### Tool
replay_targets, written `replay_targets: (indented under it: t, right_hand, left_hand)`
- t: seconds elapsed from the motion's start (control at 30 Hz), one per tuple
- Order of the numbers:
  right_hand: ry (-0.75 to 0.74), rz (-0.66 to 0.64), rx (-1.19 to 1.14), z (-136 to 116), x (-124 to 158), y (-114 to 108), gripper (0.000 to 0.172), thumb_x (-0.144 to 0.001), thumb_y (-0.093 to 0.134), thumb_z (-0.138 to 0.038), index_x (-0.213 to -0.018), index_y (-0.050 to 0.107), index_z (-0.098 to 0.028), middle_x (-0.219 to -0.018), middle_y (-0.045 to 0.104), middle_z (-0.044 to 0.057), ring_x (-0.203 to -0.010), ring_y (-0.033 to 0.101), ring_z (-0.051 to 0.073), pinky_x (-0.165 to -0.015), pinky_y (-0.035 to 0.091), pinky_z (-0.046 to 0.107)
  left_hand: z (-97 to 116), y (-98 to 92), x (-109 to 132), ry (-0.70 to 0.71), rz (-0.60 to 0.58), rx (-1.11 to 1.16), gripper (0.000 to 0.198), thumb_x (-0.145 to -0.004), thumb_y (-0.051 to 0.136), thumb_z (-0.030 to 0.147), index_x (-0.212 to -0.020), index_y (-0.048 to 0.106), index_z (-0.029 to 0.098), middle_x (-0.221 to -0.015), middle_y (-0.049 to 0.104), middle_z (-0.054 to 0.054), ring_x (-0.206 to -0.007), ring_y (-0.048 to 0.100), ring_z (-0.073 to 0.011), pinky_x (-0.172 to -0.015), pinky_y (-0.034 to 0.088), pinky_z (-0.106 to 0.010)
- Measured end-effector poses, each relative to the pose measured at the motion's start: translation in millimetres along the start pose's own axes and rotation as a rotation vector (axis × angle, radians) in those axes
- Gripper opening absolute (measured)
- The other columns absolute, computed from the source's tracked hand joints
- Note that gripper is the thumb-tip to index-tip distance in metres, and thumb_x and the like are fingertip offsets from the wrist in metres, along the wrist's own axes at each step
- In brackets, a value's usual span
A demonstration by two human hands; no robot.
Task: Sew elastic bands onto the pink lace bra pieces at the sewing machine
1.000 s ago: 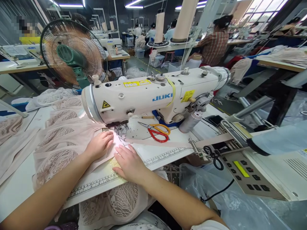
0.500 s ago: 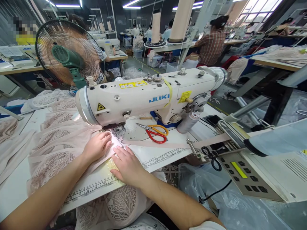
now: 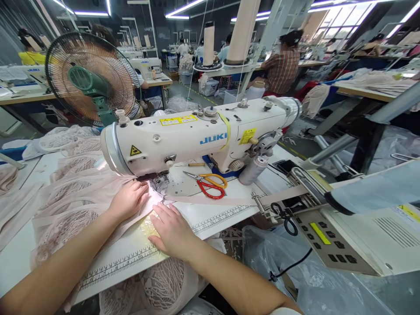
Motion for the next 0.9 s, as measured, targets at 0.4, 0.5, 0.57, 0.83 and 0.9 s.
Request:
replay_targets:
  t: [0.4, 0.5, 0.57, 0.83, 0.9]
  right_hand:
    - [-0.009, 0.043, -0.018, 4, 2, 6, 0.042, -0.087, 0.058, -0.039, -0.119, 0.061, -0.011, -0.139, 0.051, 0.019, -0.133, 0.043, 0.029, -0.111, 0.035, 0.048]
    - [-0.003, 0.035, -0.024, 4, 3, 6, 0.043, -0.088, 0.057, -0.039, -0.122, 0.059, -0.012, -0.139, 0.051, 0.019, -0.133, 0.042, 0.03, -0.111, 0.035, 0.049]
    - [0.006, 0.027, -0.026, 4, 4, 5, 0.043, -0.089, 0.057, -0.039, -0.122, 0.059, -0.012, -0.14, 0.05, 0.018, -0.134, 0.041, 0.03, -0.111, 0.035, 0.049]
    - [0.012, 0.013, -0.034, 5, 3, 5, 0.041, -0.088, 0.057, -0.039, -0.119, 0.06, -0.012, -0.14, 0.05, 0.017, -0.133, 0.042, 0.03, -0.11, 0.036, 0.048]
    - [0.008, 0.015, -0.035, 5, 2, 5, 0.041, -0.088, 0.057, -0.038, -0.118, 0.06, -0.012, -0.14, 0.05, 0.018, -0.133, 0.042, 0.03, -0.11, 0.036, 0.048]
  left_hand:
    - [34, -22.2, 27, 0.253, -0.064, 0.033, 0.027, -0.092, 0.045, 0.02, -0.11, 0.064, 0.015, -0.107, 0.069, -0.011, -0.097, 0.061, -0.0244, -0.086, 0.049, -0.042]
    - [30, -17.6, 36, 0.25, -0.055, 0.016, 0.03, -0.092, 0.043, 0.012, -0.113, 0.064, 0.018, -0.115, 0.068, -0.01, -0.102, 0.061, -0.0238, -0.089, 0.047, -0.042]
    - [22, -15.0, 38, 0.245, -0.043, 0.024, 0.031, -0.093, 0.042, 0.012, -0.114, 0.063, 0.019, -0.116, 0.068, -0.009, -0.104, 0.06, -0.0233, -0.09, 0.046, -0.042]
    - [-2, -8.5, 32, 0.238, -0.026, 0.03, 0.033, -0.095, 0.039, 0.014, -0.114, 0.064, 0.021, -0.116, 0.068, -0.008, -0.107, 0.06, -0.0231, -0.095, 0.044, -0.044]
    - [-5, -6.6, 29, 0.235, -0.033, 0.031, 0.034, -0.094, 0.038, 0.013, -0.115, 0.064, 0.021, -0.116, 0.069, -0.008, -0.107, 0.06, -0.0232, -0.095, 0.044, -0.044]
Point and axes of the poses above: each hand's wrist, its own x-axis away from the middle knuckle, its own y-axis out of the palm, z = x × y, the point moved 1 cm from there along -x, towards the middle knuckle
